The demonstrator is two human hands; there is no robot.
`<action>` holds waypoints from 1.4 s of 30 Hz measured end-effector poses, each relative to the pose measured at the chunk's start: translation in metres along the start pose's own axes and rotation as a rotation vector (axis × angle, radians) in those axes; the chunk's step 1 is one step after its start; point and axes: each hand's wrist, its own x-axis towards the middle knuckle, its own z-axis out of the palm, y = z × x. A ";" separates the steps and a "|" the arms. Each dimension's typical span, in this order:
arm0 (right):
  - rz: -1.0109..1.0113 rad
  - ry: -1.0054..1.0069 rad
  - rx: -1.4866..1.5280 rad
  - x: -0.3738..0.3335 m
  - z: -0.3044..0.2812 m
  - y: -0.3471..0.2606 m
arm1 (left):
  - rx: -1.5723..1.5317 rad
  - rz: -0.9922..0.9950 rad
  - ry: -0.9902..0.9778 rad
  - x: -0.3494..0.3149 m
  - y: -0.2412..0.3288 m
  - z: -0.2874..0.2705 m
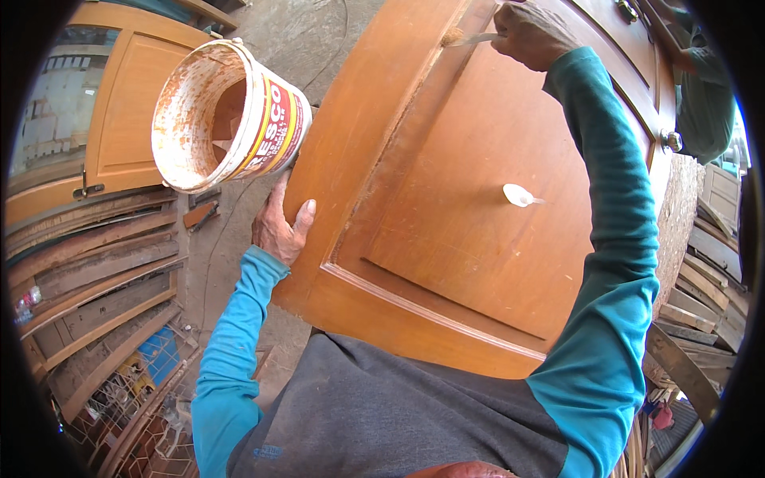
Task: The person applies wood filler from a tube onto a wooden door and smooths it into cracks using a putty knife.
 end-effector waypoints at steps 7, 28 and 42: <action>0.026 0.129 0.199 -0.003 0.027 0.003 | 0.002 -0.022 0.009 -0.002 0.001 0.001; 0.015 0.128 0.296 -0.018 0.043 0.014 | 0.045 0.010 0.034 -0.003 -0.009 0.006; -0.011 0.209 0.337 -0.008 0.070 0.014 | 0.025 -0.010 0.010 -0.001 0.001 0.001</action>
